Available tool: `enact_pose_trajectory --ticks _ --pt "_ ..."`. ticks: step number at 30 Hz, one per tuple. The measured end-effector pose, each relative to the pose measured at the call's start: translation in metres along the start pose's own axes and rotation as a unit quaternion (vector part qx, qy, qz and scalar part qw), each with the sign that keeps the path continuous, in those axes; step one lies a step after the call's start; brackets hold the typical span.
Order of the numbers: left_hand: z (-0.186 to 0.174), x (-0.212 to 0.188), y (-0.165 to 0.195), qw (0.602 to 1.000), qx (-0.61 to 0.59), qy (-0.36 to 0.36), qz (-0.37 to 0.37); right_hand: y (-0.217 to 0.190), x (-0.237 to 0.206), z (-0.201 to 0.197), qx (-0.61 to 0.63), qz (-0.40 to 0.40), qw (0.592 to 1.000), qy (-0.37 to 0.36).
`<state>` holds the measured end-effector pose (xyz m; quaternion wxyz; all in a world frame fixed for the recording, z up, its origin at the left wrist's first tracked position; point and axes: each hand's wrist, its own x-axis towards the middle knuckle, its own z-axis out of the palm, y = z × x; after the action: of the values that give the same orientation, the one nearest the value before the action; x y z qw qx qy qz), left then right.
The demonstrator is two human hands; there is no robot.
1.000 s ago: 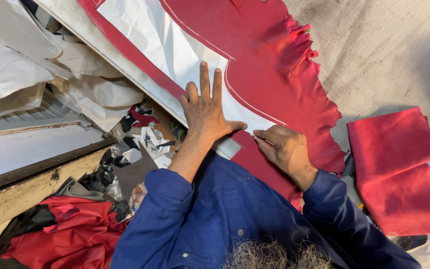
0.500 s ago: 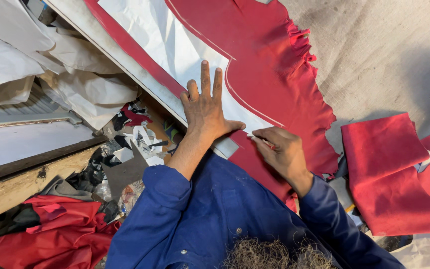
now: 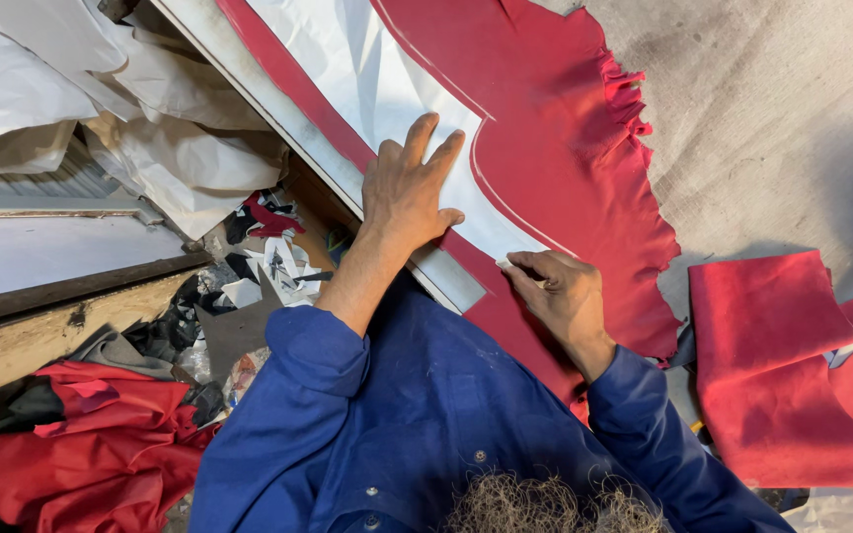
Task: The person cuts a large piece of red fabric using shears, following white chalk lines. They then place a paper pattern on the fabric, trace its outline with chalk, and cut along the traced lines to create a shaped piece.
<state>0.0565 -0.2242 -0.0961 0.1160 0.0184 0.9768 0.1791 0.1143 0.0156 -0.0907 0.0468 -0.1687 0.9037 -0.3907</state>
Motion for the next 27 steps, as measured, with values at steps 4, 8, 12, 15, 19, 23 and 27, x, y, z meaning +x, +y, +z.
enact_pose_trajectory --ticks 4,8,12,15,19,23,27 --pt "-0.007 0.001 0.003 1.0 0.001 -0.013 -0.011 -0.005 0.006 0.009 0.006 0.006 1.0 0.003" --pt "-0.011 0.003 0.003 1.0 -0.004 -0.001 -0.01 -0.012 0.017 0.02 -0.006 0.016 1.0 0.006" --pt "-0.011 0.005 0.001 1.0 -0.005 -0.004 -0.007 -0.017 0.027 0.032 -0.023 -0.002 1.0 0.012" --pt "-0.007 0.004 -0.003 1.0 -0.02 -0.003 0.003 -0.02 0.034 0.04 -0.01 -0.025 0.999 0.017" --pt "-0.006 0.007 -0.016 0.998 -0.056 0.012 0.024 -0.024 0.039 0.047 -0.01 -0.032 0.999 0.027" --pt "-0.009 0.017 -0.024 0.997 -0.076 -0.005 0.027 -0.028 0.041 0.048 0.0 -0.007 1.0 0.019" --pt "-0.012 0.023 -0.026 0.996 -0.083 -0.031 0.019 -0.03 0.043 0.052 0.003 0.0 1.0 0.021"
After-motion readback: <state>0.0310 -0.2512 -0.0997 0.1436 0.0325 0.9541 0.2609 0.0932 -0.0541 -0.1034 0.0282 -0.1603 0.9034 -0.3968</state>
